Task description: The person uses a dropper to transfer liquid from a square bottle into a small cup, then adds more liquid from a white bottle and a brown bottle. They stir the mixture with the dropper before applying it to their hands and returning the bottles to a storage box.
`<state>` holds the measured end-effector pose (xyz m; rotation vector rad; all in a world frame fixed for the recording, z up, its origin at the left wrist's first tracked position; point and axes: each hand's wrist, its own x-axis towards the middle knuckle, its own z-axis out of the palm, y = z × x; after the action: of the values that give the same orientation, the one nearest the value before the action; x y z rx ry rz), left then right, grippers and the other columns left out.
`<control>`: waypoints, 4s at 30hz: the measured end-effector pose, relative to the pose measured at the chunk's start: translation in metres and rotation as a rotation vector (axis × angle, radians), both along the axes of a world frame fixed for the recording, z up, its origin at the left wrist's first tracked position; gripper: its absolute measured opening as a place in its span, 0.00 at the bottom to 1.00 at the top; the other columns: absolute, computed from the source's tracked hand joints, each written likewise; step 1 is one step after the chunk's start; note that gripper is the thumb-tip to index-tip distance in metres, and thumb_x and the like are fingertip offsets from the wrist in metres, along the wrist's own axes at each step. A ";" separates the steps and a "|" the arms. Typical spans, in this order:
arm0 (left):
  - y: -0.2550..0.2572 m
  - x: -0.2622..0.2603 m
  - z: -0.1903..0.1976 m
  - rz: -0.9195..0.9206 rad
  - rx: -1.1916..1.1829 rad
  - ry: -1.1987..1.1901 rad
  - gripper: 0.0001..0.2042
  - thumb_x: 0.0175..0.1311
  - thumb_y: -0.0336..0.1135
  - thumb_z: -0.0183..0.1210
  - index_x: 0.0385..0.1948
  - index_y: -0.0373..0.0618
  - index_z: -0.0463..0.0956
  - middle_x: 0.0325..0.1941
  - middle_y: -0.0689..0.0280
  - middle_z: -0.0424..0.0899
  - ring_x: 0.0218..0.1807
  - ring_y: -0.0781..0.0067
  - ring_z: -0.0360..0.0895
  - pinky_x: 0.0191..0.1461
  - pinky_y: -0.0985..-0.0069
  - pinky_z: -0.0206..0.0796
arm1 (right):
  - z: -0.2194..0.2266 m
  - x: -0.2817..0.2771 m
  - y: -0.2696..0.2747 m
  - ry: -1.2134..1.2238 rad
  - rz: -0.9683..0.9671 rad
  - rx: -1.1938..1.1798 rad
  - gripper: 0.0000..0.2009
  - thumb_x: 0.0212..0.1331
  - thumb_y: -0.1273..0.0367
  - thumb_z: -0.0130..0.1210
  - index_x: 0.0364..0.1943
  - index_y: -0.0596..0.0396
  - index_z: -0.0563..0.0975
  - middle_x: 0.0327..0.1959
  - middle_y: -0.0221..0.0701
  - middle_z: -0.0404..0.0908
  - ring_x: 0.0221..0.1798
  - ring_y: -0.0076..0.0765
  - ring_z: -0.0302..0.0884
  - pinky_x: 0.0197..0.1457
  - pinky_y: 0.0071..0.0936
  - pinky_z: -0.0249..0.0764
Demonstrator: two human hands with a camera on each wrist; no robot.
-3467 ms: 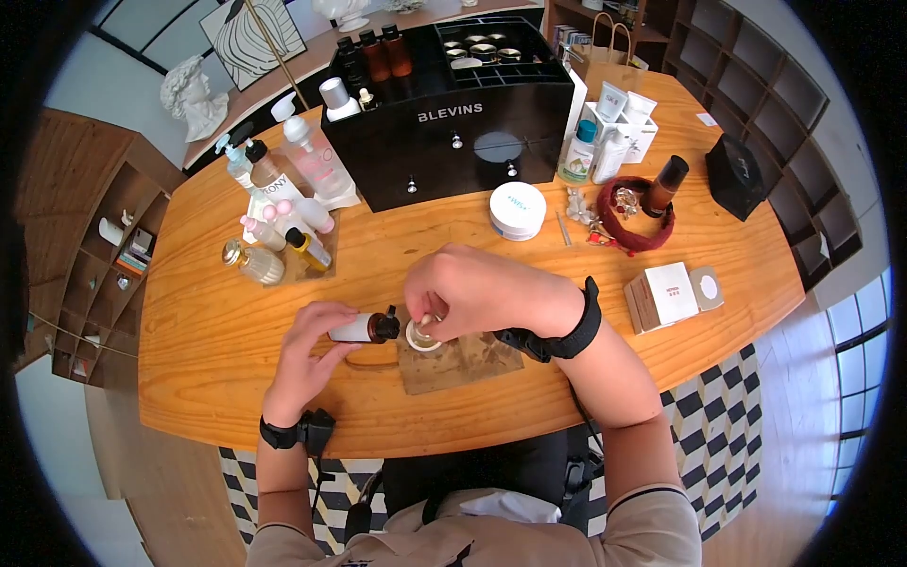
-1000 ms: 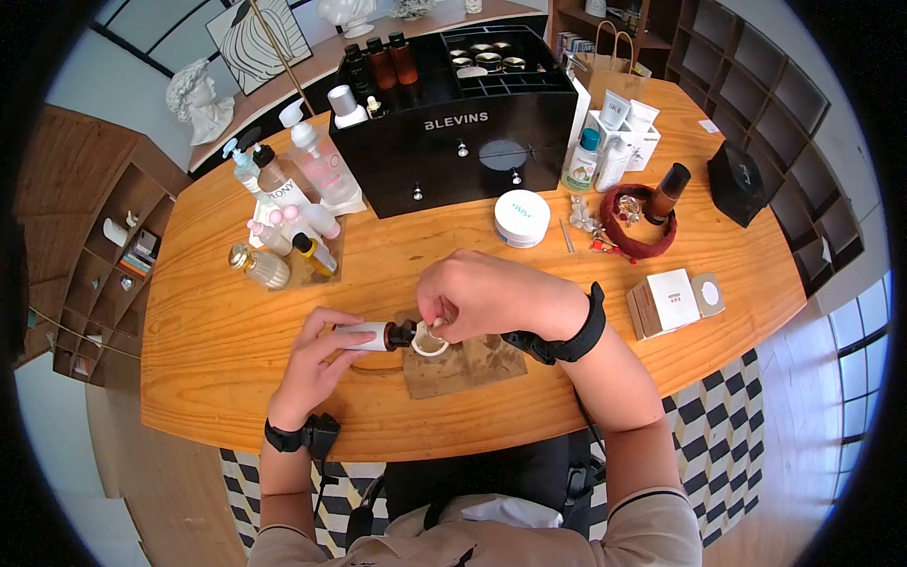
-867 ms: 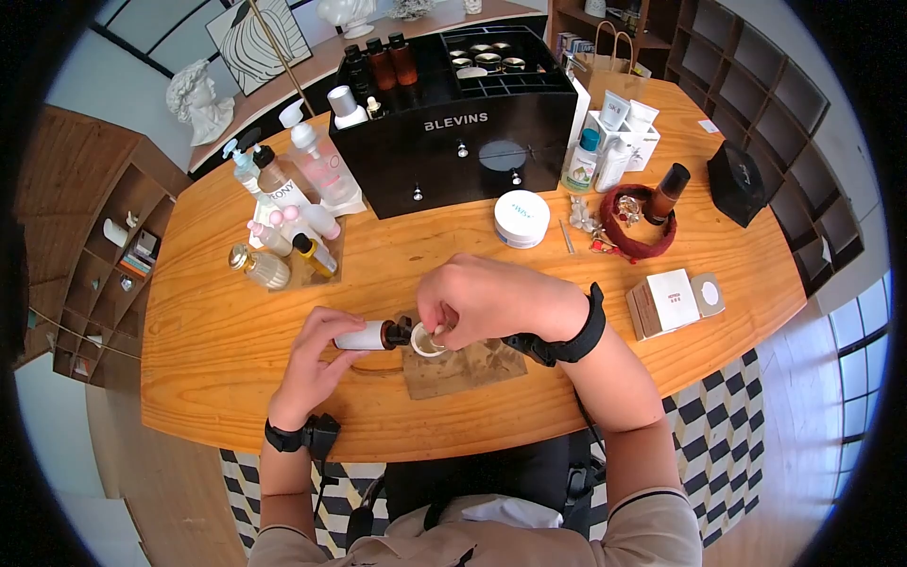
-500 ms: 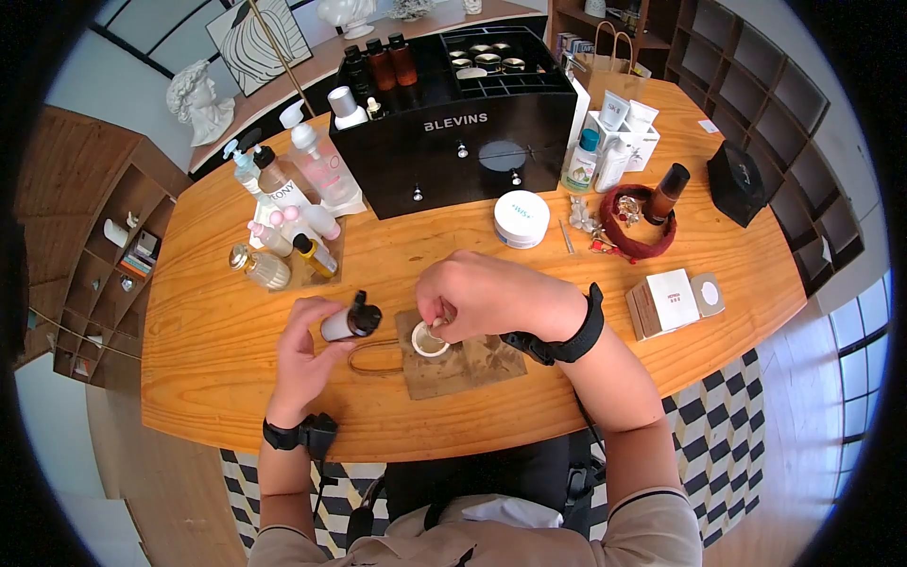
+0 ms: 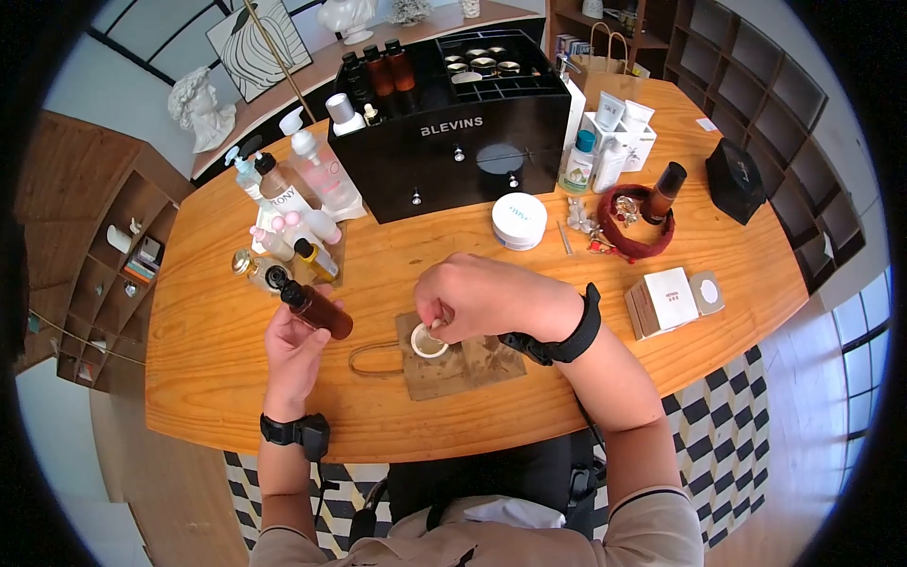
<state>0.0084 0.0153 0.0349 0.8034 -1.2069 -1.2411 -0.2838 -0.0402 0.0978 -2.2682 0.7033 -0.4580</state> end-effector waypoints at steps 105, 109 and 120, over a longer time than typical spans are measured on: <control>0.010 -0.012 0.015 -0.025 -0.363 -0.910 0.19 0.47 0.22 0.73 0.43 0.42 0.81 0.44 0.59 0.83 0.45 0.58 0.82 0.48 0.70 0.75 | 0.006 0.000 0.000 -0.044 0.008 0.009 0.06 0.44 0.74 0.66 0.26 0.59 0.80 0.25 0.35 0.82 0.31 0.41 0.82 0.33 0.32 0.74; 0.007 -0.007 0.008 -0.073 -0.427 -0.912 0.18 0.48 0.21 0.73 0.43 0.41 0.81 0.45 0.59 0.83 0.45 0.59 0.82 0.48 0.70 0.76 | 0.008 -0.005 0.000 -0.049 0.060 0.018 0.05 0.44 0.74 0.66 0.25 0.59 0.80 0.25 0.34 0.81 0.28 0.39 0.80 0.31 0.31 0.72; 0.008 -0.010 0.011 -0.072 -0.402 -0.914 0.19 0.48 0.22 0.73 0.44 0.42 0.82 0.45 0.60 0.84 0.45 0.60 0.82 0.48 0.71 0.75 | 0.018 -0.012 0.003 -0.129 -0.033 -0.053 0.05 0.43 0.76 0.66 0.24 0.60 0.81 0.24 0.34 0.80 0.25 0.35 0.77 0.29 0.28 0.70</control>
<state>-0.0017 0.0232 0.0457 1.0584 -2.1456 -0.6167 -0.2954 -0.0371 0.1160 -2.2562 0.6705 -0.6399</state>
